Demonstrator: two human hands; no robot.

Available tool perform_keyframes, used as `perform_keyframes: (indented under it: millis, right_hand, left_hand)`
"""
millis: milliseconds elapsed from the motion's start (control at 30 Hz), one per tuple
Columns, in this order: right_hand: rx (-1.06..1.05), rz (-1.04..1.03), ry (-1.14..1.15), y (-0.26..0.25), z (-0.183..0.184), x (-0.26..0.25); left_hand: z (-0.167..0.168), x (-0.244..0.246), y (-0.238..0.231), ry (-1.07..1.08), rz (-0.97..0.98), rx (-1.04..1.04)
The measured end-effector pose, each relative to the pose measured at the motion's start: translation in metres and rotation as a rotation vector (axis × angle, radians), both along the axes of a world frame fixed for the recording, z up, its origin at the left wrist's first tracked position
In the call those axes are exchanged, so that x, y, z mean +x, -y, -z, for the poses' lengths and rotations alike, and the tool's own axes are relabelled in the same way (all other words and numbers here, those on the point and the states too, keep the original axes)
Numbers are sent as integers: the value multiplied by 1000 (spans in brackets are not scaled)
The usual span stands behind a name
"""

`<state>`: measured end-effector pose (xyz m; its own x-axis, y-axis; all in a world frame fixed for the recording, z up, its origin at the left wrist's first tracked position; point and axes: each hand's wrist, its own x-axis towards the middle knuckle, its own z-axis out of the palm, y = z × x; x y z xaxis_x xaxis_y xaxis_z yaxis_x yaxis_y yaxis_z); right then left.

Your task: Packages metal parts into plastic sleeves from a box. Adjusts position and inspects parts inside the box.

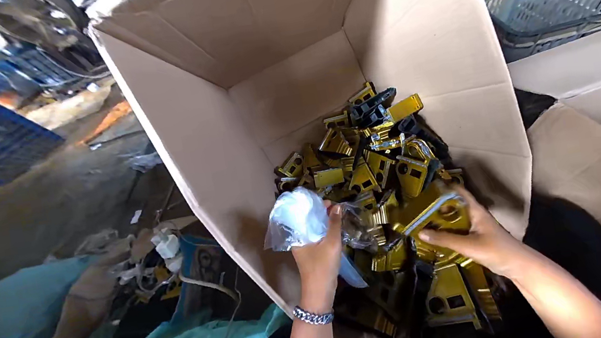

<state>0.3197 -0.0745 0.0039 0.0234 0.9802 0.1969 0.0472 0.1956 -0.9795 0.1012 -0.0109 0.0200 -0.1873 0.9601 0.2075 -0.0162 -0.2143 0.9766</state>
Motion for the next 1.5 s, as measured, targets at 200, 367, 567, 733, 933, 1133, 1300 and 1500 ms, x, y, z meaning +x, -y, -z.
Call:
perform_keyframes:
  millis: [200, 367, 567, 733, 933, 1133, 1300, 1500]
  right_hand:
    - [-55, 21, 298, -29, -11, -33]
    - [-305, -288, 911, -51, -14, -66]
    - [-383, -184, 69, -54, -11, -54]
    - [-196, 33, -89, -46, 10, -45]
    - [343, 95, -860, -17, 19, 50]
    - [-179, -63, -324, -30, -9, -4]
    - [-253, 42, 50, -16, 3, -9]
    - [-313, -182, -4, -12, -8, -17]
  left_hand:
    - [-15, 24, 25, 184, 138, -251]
    - [2, 10, 24, -10, 79, -153]
    - [30, 7, 9, -507, -92, 276]
    - [22, 22, 44, -320, 234, 232]
    - [-11, -10, 21, 93, 295, -150]
    - [23, 26, 23, -305, 203, 86]
    - [-7, 27, 38, 131, 362, -244]
    - [9, 28, 35, -36, 390, -136]
